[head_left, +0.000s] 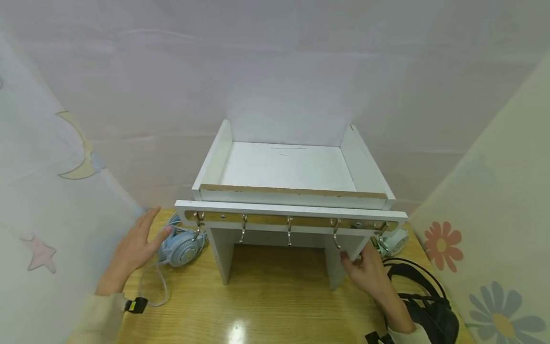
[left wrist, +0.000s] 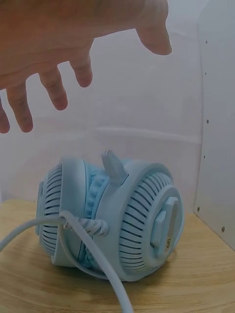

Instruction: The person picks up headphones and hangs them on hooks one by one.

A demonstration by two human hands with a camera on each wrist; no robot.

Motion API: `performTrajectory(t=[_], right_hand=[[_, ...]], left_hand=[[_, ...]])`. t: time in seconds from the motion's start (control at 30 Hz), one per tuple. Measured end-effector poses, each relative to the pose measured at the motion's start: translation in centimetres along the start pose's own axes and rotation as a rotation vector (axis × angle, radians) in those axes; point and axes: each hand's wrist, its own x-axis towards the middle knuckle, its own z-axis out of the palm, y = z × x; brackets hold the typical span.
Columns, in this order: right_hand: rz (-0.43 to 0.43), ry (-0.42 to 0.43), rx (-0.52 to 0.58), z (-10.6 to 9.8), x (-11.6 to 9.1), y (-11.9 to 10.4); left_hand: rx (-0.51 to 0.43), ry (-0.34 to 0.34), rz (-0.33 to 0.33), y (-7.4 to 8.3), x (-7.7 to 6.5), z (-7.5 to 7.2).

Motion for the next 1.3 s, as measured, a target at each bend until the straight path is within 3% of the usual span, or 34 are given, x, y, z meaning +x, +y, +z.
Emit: performTrajectory(t=[0.37, 0.83, 1.1, 1.3], right_hand=[[-0.007, -0.012, 0.011, 0.1, 0.2, 0.0], [0.005, -0.044, 0.031, 0.0, 0.2, 0.0], [0.02, -0.063, 0.021, -0.1, -0.1, 0.2], [0.008, -0.053, 0.012, -0.3, 0.0, 0.1]], left_hand=[[-0.267, -0.171, -0.109, -3.0, 2.3, 1.1], [-0.235, -0.288, -0.244, -4.4, 4.0, 2.6], [-0.244, -0.408, -0.316, -4.9, 5.0, 3.1], [-0.284, -0.415, -0.359, -5.3, 5.5, 3.8]])
